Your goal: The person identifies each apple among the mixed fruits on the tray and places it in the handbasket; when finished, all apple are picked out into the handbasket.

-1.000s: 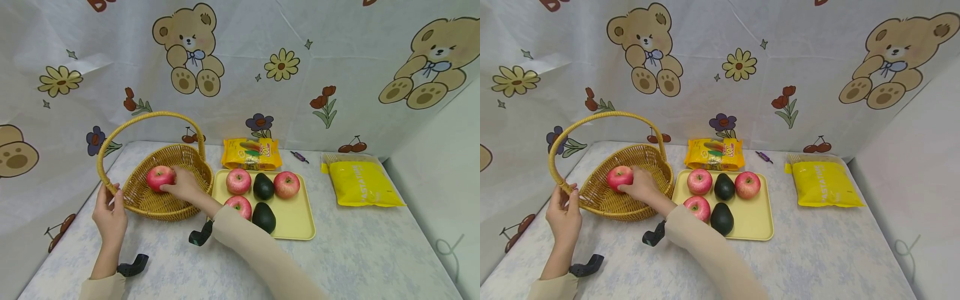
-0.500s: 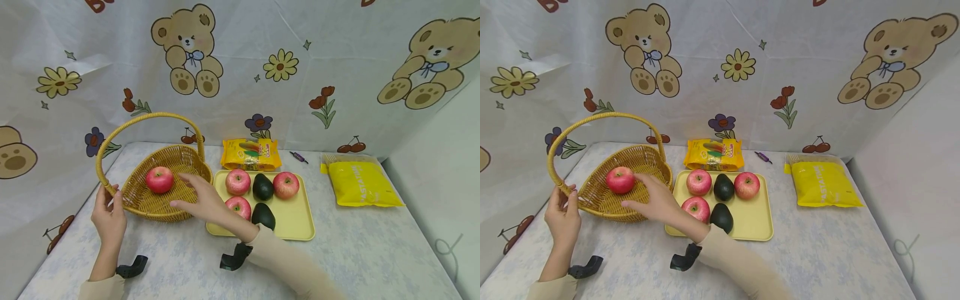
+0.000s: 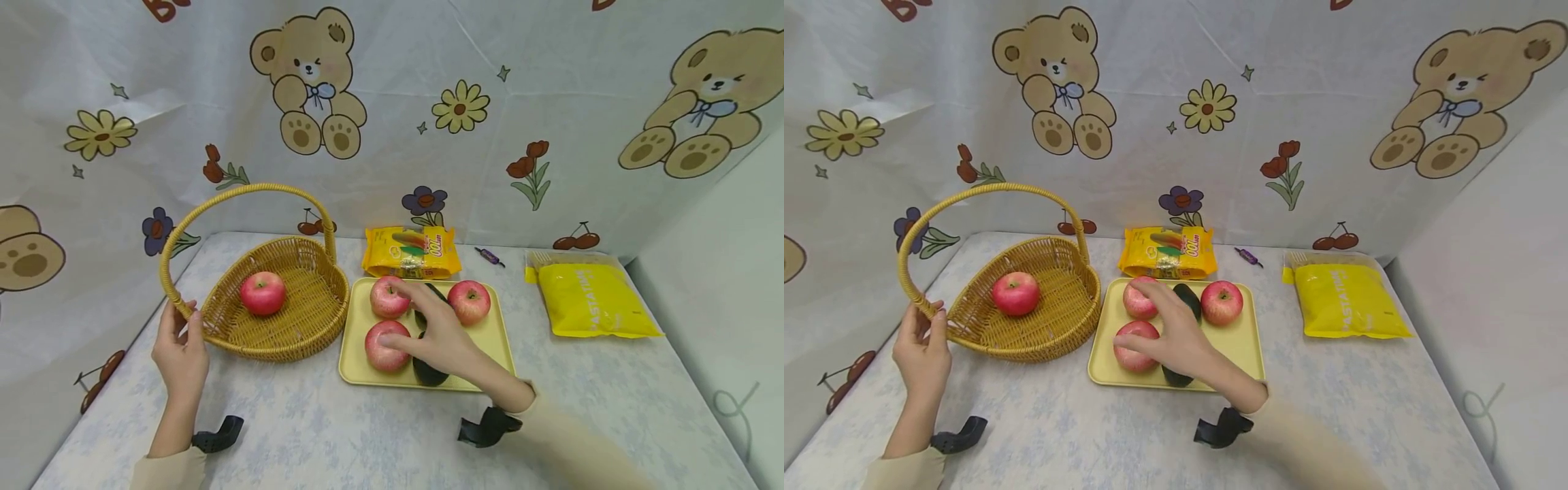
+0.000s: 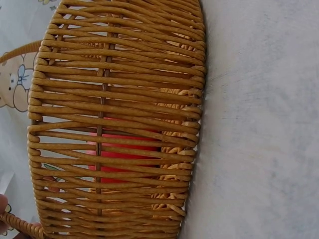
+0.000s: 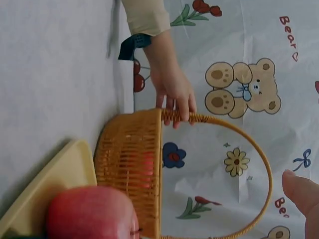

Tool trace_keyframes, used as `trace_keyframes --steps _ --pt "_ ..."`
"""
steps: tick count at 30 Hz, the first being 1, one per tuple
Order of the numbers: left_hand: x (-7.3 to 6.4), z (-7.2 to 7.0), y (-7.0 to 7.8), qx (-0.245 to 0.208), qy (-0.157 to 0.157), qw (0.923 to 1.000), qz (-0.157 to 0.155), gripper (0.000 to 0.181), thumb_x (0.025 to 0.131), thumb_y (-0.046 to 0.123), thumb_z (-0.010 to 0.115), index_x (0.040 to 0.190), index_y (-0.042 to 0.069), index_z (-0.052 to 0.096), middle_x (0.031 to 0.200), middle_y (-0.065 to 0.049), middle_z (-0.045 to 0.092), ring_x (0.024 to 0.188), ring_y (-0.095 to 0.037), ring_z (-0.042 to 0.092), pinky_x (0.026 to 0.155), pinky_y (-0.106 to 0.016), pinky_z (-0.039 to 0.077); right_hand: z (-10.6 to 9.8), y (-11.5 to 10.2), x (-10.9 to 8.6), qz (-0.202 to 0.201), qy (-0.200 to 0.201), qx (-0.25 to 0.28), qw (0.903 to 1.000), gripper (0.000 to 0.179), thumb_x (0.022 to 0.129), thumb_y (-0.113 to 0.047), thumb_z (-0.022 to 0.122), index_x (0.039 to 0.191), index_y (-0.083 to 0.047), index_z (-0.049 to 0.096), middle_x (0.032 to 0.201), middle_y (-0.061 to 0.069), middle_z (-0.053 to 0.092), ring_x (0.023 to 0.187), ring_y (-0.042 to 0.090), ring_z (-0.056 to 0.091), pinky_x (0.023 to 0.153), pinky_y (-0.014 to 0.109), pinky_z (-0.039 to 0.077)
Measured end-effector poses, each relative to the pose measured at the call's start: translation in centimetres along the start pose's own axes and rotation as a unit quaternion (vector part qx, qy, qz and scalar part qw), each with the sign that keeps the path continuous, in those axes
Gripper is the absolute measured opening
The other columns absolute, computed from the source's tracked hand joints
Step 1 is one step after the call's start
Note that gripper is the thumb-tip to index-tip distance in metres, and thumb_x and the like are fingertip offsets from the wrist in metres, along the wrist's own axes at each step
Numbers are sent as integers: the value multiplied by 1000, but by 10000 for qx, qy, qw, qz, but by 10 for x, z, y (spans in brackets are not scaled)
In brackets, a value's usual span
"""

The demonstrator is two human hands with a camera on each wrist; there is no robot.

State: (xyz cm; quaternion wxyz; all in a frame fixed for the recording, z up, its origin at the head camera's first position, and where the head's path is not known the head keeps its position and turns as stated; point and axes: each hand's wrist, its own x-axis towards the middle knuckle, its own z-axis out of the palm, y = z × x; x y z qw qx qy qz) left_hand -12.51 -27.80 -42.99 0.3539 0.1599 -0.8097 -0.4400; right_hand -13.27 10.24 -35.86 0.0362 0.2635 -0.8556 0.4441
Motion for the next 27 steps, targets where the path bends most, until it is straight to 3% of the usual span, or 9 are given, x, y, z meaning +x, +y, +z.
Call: trace_keyframes --steps 6,13,19,27 --pt "1 1 0 -84 -20 10000 9 43 102 20 50 144 27 48 123 -10 62 112 0 56 88 -10 45 -39 27 -15 278 510 -237 9980 79 77 -24 84 144 -10 46 142 10 50 127 32 49 102 53 45" --pt "2 1 2 -126 14 9999 9 42 102 19 50 144 27 49 123 -9 62 110 2 55 88 -10 46 -74 53 -20 551 1219 -167 9909 83 76 -12 83 147 -8 41 149 15 42 133 36 43 107 57 37" --pt "2 1 3 -149 16 9999 13 42 102 18 50 143 27 49 123 -9 63 110 3 55 87 -9 44 -87 71 -20 857 1639 29 9827 83 80 -10 80 149 -8 37 151 16 40 135 38 40 109 57 34" --pt "0 0 2 -135 2 9999 -16 43 102 18 50 144 28 47 124 -9 63 111 2 55 87 -9 44 -88 97 -23 1294 1690 221 9768 87 80 -19 81 152 -11 33 153 14 38 136 38 39 110 57 34"
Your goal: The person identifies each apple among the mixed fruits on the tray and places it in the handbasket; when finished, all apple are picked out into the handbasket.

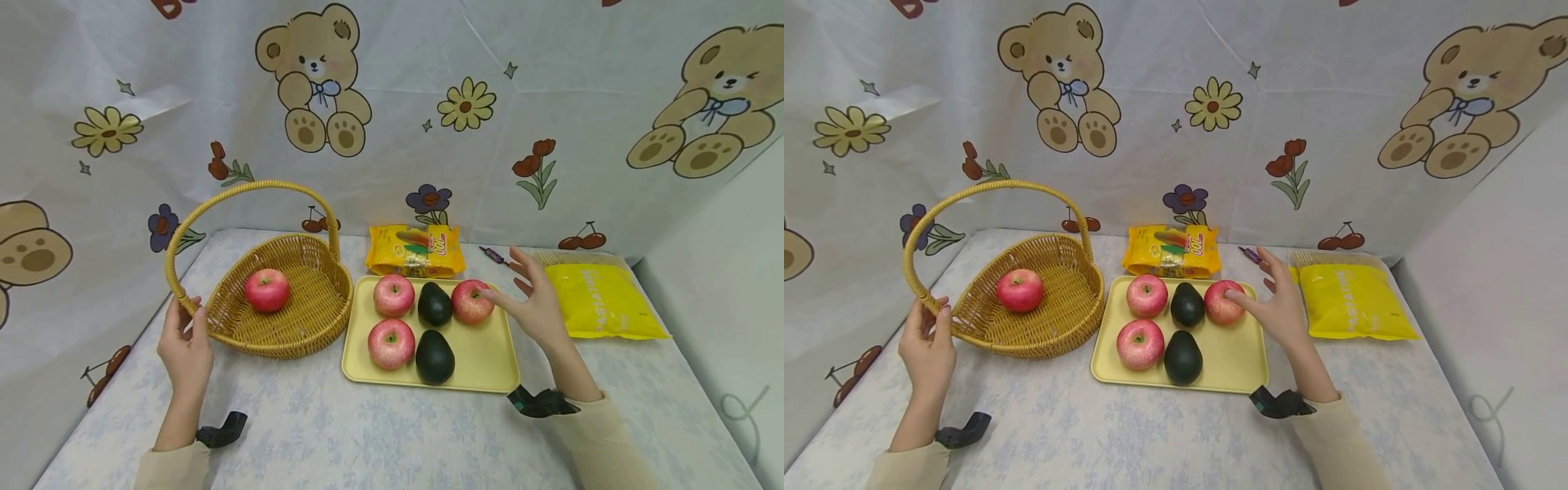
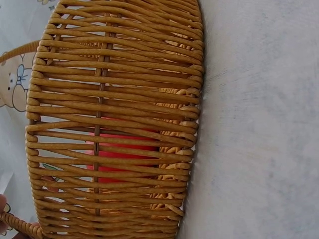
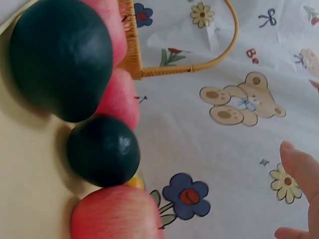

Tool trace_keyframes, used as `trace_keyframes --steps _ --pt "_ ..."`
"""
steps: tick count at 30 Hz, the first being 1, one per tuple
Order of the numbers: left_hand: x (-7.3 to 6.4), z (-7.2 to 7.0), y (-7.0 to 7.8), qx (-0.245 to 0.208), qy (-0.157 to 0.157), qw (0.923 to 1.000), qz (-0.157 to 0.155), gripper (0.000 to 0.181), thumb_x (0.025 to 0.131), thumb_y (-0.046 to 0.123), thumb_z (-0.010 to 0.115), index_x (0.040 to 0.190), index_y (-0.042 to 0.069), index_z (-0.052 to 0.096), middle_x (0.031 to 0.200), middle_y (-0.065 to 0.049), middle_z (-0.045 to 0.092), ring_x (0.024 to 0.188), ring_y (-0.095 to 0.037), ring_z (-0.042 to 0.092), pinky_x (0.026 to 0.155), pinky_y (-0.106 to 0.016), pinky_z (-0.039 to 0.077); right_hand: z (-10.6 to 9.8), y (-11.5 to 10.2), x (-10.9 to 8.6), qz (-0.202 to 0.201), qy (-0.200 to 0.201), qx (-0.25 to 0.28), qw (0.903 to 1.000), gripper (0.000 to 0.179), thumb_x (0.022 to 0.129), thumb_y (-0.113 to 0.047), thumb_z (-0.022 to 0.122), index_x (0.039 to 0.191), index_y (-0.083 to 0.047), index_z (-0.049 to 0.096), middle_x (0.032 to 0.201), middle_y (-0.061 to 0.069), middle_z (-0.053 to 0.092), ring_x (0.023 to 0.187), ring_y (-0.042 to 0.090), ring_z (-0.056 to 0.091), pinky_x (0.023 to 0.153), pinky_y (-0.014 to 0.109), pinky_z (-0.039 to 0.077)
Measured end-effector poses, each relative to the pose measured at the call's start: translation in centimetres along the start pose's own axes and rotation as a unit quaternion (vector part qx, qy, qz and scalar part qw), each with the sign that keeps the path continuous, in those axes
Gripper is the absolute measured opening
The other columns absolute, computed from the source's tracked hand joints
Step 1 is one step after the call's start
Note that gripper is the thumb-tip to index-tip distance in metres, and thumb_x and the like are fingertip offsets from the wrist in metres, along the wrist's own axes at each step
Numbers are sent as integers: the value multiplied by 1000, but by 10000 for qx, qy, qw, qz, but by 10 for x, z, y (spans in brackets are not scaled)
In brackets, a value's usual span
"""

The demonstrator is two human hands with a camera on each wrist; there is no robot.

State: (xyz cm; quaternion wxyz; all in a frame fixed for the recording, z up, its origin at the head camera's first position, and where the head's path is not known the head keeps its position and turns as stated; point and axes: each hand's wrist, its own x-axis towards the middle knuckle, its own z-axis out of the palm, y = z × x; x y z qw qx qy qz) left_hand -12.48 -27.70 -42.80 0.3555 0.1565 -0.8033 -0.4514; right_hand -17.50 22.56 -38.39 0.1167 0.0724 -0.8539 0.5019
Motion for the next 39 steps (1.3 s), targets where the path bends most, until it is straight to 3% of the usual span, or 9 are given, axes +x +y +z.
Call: trace_keyframes --steps 16,21,25,39 --pt "0 0 -1 -31 12 10000 21 43 102 18 50 144 26 48 124 -10 63 109 3 55 85 -6 42 6 37 7 510 -416 -101 9978 92 84 -24 78 155 -9 21 156 20 30 137 43 35 109 60 33" --pt "0 0 -1 -26 25 10000 28 43 102 18 50 144 26 48 124 -10 63 108 4 54 85 -6 42 10 43 9 656 -557 -379 9956 93 83 -29 78 155 -7 22 157 19 30 138 42 37 108 57 35" --pt "0 1 0 41 -1 10000 -16 43 102 18 49 144 27 47 125 -10 63 110 2 54 86 -7 42 14 46 9 855 -708 -275 9934 96 83 -32 78 155 -7 20 157 19 28 139 42 34 110 56 33" --pt "-1 0 0 62 19 10000 58 43 102 18 49 145 26 47 124 -10 62 110 5 54 85 -6 42 23 56 6 827 -1000 49 9915 93 84 -18 77 155 -5 18 155 25 28 137 44 34 112 58 30"
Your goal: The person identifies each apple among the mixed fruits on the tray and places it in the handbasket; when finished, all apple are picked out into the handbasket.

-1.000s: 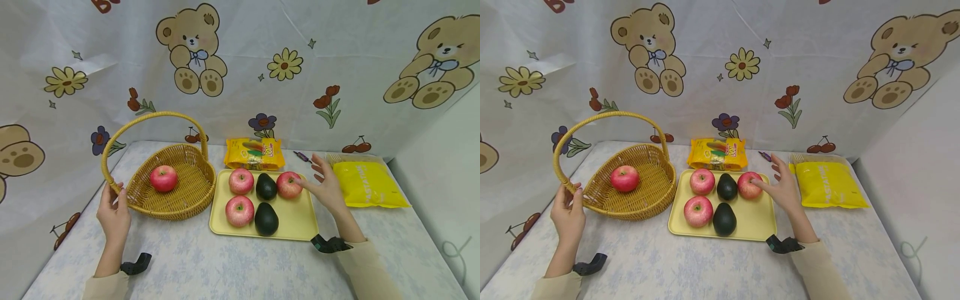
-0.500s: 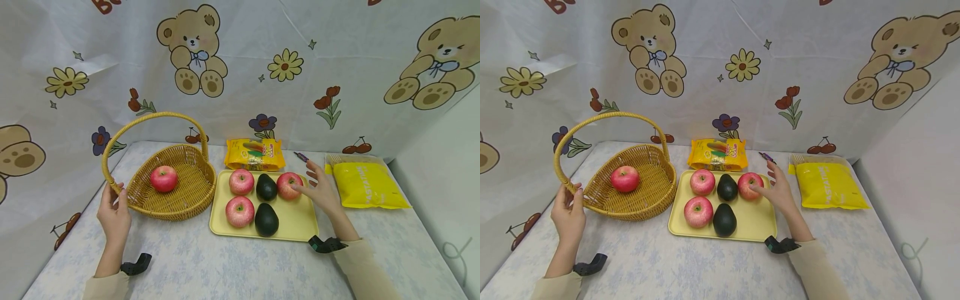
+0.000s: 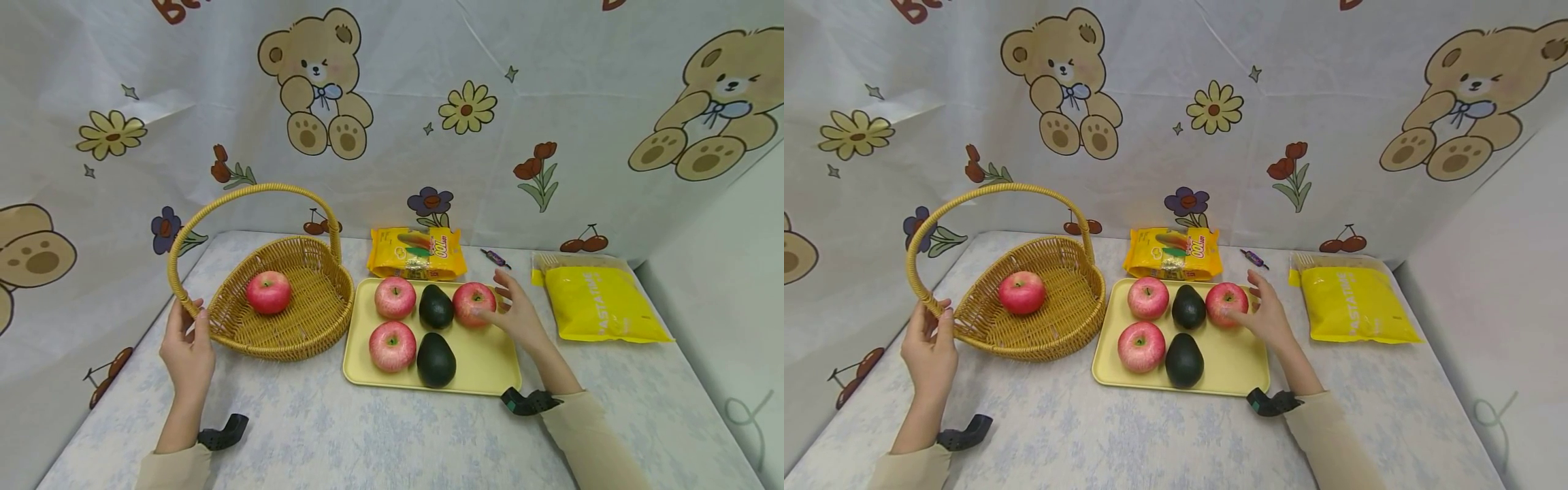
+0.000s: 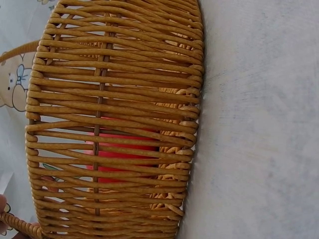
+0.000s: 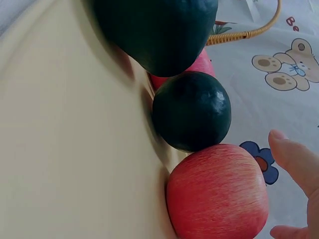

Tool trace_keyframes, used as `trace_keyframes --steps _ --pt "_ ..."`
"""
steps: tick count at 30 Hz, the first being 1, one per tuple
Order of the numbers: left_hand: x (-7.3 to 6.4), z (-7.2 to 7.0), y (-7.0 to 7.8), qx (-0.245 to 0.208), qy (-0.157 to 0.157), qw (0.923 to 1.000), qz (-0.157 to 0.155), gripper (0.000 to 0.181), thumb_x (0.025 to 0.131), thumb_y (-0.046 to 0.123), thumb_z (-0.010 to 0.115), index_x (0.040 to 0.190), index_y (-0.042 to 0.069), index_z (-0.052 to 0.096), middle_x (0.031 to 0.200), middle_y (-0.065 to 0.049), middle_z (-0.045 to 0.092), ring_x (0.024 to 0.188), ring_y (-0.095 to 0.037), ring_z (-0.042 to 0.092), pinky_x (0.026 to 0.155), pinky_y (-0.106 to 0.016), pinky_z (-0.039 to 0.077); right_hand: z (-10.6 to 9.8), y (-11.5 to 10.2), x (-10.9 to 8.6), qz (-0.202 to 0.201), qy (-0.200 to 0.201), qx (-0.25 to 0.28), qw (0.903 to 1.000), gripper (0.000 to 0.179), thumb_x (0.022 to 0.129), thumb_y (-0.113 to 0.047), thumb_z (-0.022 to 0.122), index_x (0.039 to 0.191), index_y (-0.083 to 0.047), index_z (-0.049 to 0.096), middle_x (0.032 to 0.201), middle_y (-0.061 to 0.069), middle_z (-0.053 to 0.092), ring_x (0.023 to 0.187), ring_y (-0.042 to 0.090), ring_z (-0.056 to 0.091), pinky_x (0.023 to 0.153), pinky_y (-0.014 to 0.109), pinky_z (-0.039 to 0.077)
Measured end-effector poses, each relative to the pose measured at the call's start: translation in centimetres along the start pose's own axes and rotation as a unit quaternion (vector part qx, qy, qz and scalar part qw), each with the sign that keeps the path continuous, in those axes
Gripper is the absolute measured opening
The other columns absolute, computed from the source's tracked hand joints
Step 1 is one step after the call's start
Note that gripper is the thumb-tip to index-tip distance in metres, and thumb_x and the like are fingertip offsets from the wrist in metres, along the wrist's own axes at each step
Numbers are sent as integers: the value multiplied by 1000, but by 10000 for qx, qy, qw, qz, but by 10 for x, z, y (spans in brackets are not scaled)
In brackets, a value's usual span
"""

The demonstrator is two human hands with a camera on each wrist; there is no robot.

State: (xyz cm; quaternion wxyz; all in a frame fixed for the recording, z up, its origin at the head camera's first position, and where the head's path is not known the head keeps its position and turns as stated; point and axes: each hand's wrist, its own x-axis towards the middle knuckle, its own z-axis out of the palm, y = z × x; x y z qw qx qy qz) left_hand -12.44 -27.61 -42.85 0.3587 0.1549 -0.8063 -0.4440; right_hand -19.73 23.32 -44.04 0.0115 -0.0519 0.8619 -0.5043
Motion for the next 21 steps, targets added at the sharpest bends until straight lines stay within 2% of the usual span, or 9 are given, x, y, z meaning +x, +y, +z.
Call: trace_keyframes --steps 7,15,21 --pt "0 0 0 12 -31 10000 -16 43 102 18 49 145 25 47 125 -9 62 110 3 54 86 -6 42 4 3 0 -27 -72 -11 10000 92 84 -16 77 154 -3 19 155 25 28 136 44 35 111 56 33" --pt "0 0 -1 8 -13 10000 -22 43 102 18 49 145 25 47 124 -9 62 109 6 53 85 -6 42 10 2 -1 244 -157 -36 9996 97 81 -27 80 154 -4 20 156 22 29 132 41 39 109 55 36" --pt "0 0 0 -6 -1 10000 -10 43 102 18 50 144 23 48 124 -10 63 107 9 51 85 -6 42 13 1 -2 289 -207 -176 9992 98 81 -31 80 154 -4 21 153 23 32 128 41 43 108 54 38"
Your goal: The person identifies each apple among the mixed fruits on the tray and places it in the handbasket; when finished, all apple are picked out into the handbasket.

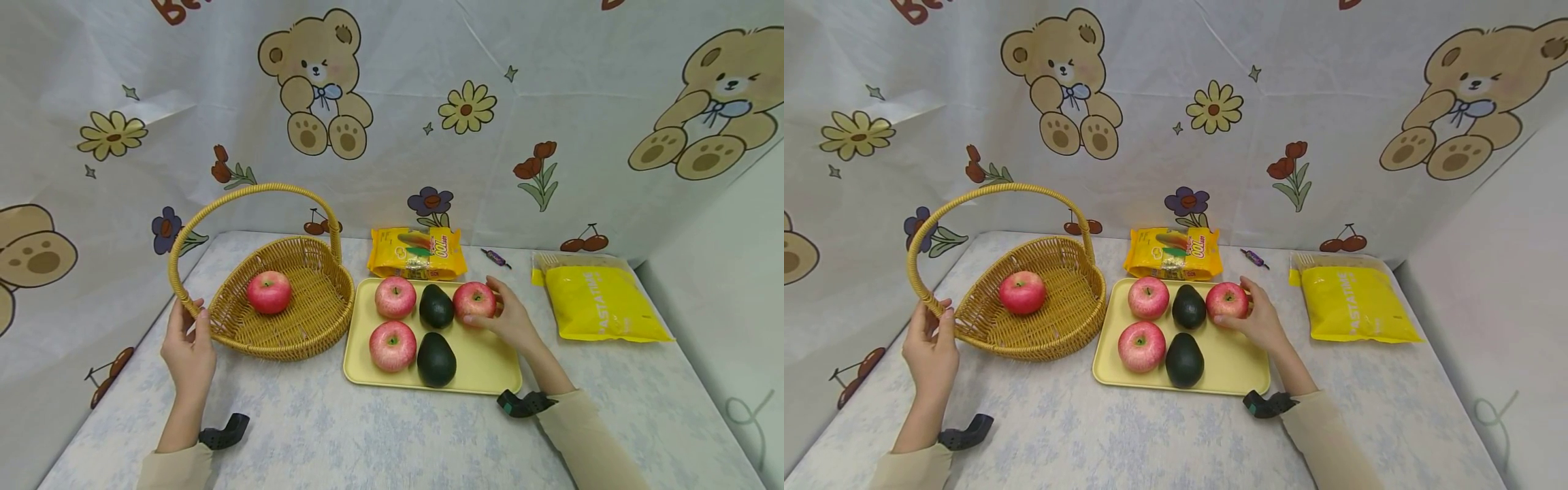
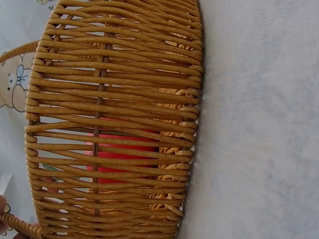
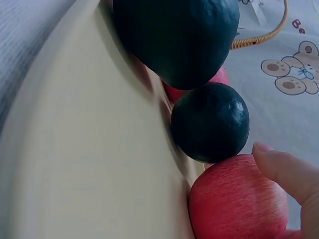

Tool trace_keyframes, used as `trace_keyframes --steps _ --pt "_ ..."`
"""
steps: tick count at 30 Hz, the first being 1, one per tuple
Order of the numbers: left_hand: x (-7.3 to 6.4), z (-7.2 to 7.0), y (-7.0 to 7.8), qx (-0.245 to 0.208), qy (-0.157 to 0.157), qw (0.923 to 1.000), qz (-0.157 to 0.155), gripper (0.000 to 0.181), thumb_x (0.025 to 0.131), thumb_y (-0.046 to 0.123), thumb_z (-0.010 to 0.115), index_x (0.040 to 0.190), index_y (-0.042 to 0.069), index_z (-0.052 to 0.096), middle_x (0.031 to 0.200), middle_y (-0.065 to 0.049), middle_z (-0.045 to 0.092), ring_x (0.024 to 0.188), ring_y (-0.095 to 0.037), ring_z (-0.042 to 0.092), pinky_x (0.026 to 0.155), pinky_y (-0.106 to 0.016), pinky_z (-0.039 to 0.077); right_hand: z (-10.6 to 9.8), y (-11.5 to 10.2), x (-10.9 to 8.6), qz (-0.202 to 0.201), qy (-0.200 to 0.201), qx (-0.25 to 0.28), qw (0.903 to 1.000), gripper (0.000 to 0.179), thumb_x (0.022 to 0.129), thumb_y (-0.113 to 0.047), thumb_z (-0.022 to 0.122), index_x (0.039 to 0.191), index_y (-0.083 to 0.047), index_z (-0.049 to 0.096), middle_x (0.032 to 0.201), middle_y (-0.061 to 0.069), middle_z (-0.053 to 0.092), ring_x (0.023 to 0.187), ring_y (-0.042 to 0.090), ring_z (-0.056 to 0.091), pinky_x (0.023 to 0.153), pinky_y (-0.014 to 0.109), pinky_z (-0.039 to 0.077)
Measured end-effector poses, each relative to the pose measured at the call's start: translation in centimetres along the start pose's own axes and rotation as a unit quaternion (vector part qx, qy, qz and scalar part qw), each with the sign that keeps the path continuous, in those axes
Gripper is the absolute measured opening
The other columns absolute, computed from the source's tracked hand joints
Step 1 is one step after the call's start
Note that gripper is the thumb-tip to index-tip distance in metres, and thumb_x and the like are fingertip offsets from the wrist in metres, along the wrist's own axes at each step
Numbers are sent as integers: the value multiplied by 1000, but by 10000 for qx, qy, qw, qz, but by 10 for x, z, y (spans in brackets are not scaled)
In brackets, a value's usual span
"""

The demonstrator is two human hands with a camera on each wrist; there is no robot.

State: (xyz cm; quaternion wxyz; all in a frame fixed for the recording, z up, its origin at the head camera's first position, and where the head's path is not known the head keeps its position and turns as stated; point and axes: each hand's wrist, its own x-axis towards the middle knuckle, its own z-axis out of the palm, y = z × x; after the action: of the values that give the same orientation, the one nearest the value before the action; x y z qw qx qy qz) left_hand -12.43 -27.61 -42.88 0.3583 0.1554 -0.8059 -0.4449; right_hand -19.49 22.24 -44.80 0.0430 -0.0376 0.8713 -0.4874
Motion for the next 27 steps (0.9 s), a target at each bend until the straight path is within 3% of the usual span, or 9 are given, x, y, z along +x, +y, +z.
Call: trace_keyframes --steps 15,27 --pt "0 -1 0 24 -32 10000 14 43 102 17 50 145 24 47 125 -9 62 114 -5 57 86 -7 42 2 10 5 -85 -55 -275 9996 92 83 -32 78 153 -6 24 146 24 40 125 41 47 105 54 41" --pt "0 -1 1 77 -62 9999 -27 43 102 20 49 145 26 46 125 -8 62 115 -8 57 87 -8 43 3 8 5 -35 23 -405 9992 90 83 -31 78 153 -6 26 143 24 44 120 40 50 102 53 45"
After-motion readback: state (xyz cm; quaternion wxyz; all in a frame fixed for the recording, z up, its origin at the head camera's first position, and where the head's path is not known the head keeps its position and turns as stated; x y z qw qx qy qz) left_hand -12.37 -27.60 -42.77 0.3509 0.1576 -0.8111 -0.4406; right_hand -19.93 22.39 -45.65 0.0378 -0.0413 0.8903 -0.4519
